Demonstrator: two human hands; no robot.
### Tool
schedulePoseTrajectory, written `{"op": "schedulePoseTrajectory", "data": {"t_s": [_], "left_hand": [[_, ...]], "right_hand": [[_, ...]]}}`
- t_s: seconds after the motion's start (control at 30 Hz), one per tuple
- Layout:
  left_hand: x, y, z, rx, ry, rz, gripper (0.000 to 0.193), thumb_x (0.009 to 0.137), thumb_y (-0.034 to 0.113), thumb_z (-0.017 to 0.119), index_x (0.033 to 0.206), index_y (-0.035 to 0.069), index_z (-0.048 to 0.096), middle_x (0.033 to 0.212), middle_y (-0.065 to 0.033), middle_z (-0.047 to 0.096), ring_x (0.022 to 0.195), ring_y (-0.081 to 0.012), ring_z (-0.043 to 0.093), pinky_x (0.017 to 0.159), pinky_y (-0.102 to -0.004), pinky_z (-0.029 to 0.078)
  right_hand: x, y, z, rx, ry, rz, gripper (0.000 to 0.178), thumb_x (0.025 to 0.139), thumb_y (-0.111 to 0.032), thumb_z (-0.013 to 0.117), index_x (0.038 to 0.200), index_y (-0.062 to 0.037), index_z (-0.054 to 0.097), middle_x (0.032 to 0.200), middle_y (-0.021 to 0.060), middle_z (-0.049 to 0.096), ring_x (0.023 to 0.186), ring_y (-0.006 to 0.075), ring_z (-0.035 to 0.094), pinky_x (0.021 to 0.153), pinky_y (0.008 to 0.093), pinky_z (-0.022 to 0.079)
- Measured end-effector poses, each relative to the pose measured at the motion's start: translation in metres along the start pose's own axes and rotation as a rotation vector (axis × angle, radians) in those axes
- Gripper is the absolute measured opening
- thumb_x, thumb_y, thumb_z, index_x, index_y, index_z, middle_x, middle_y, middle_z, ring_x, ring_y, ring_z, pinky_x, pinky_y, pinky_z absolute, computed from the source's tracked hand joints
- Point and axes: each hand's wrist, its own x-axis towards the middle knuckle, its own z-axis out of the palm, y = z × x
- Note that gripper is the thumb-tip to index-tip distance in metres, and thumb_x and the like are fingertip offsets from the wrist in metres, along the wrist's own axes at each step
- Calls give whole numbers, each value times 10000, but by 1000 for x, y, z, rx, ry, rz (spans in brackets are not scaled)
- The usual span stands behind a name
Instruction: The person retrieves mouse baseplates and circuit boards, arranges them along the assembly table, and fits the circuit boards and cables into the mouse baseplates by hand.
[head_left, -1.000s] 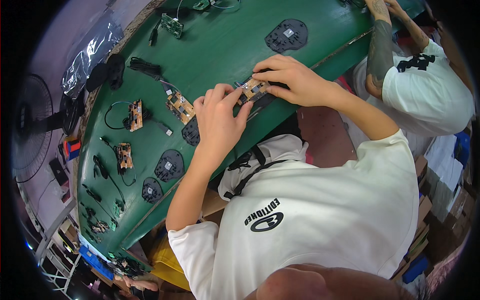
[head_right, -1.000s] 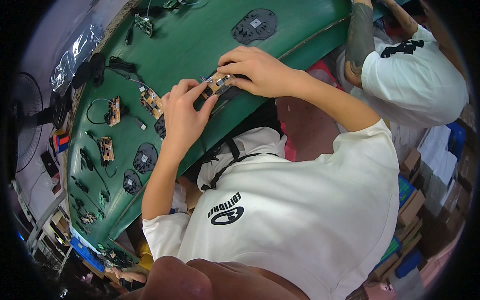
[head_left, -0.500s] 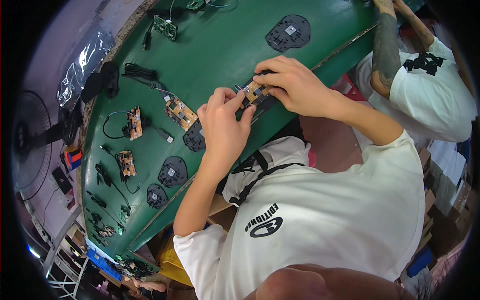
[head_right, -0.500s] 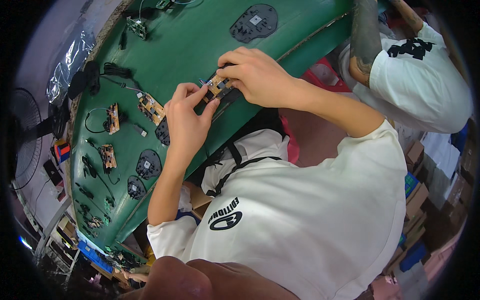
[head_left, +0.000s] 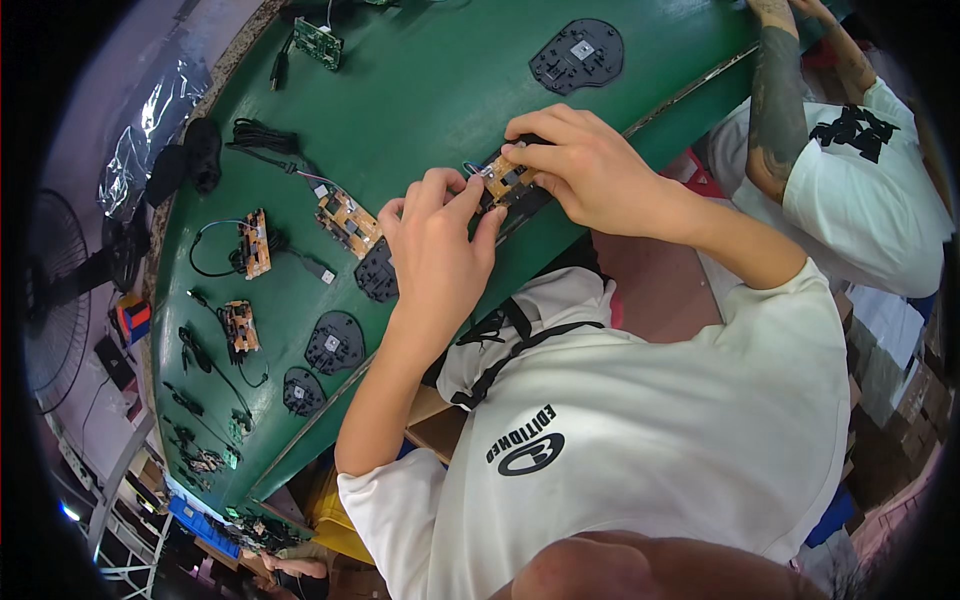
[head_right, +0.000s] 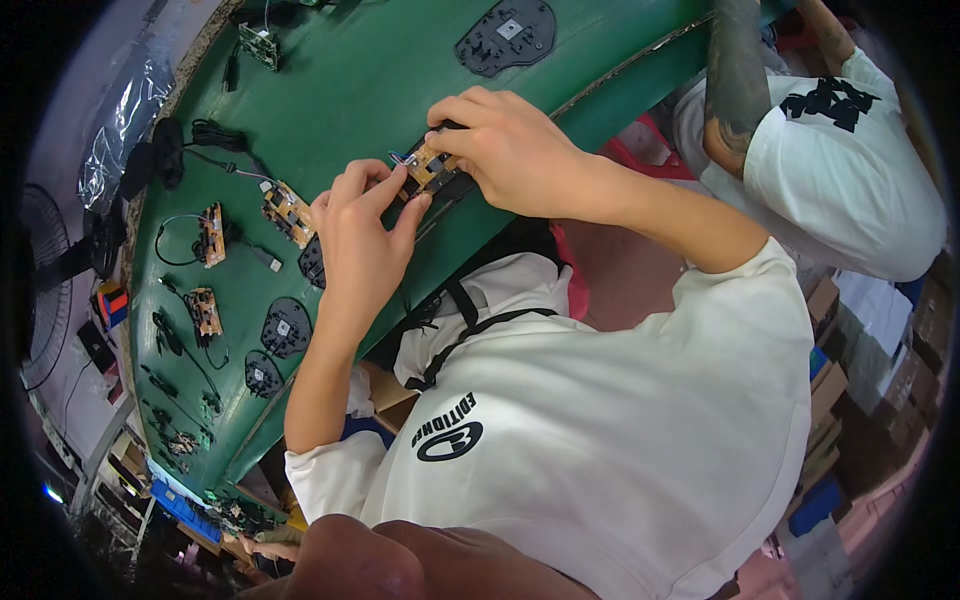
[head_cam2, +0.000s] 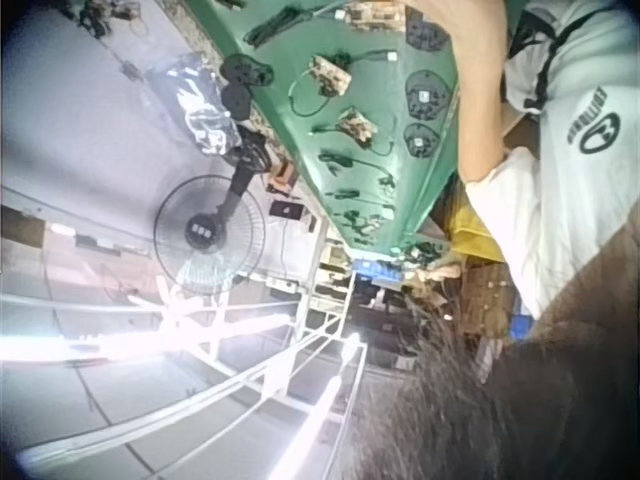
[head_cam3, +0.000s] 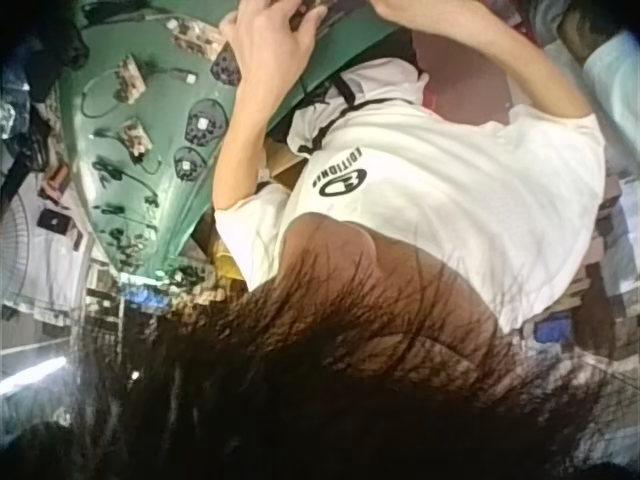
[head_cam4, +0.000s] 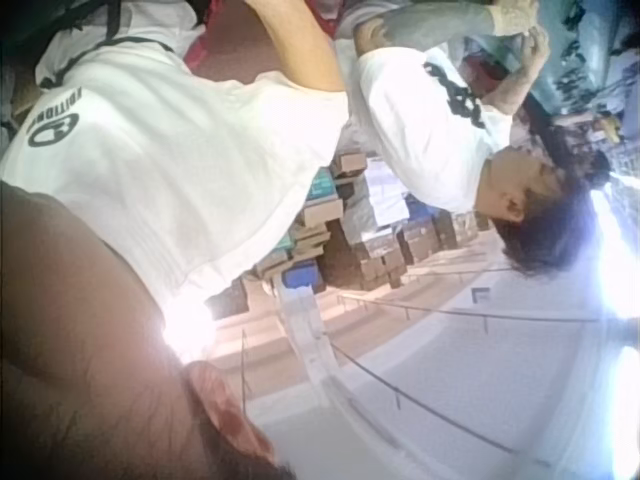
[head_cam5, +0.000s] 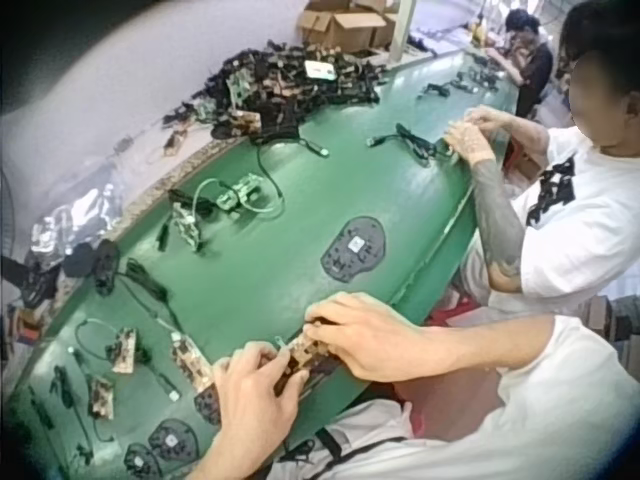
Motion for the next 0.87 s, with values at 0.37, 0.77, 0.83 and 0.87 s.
{"op": "schedulePoseTrajectory", "data": {"t_s": [0.37, 0.77, 0.83, 0.87], "left_hand": [[-1, -4, 2, 6, 19, 62, 307, 790, 180, 788, 1054, 31, 738, 979, -59, 617, 940, -236, 590, 869, -436, 364], [1, -5, 0, -9, 16, 41, 295, 800, 222, 784, 1039, 52, 754, 1002, -57, 639, 965, -239, 603, 897, -431, 365], [-3, -6, 0, -14, 28, 44, 315, 810, 233, 775, 1069, 56, 747, 1025, -60, 637, 977, -239, 600, 907, -436, 362], [-5, -7, 1, -22, 37, 48, 335, 820, 244, 766, 1098, 60, 740, 1047, -63, 635, 988, -238, 598, 917, -441, 358]], "right_hand": [[4, 7, 4, 137, 50, 95, 143, 866, -146, 670, 963, -66, 737, 1109, 49, 625, 1057, 258, 553, 925, 396, 407], [6, 1, 7, 27, 92, 79, 150, 851, -112, 695, 979, -44, 734, 1080, 41, 632, 1014, 240, 561, 904, 370, 433], [5, 4, 4, 73, 68, 72, 168, 854, -120, 695, 1001, -50, 738, 1087, 54, 632, 1020, 248, 561, 917, 372, 431], [5, 8, 1, 119, 42, 70, 186, 856, -127, 695, 1022, -57, 742, 1095, 66, 631, 1027, 255, 561, 930, 373, 430]]}}
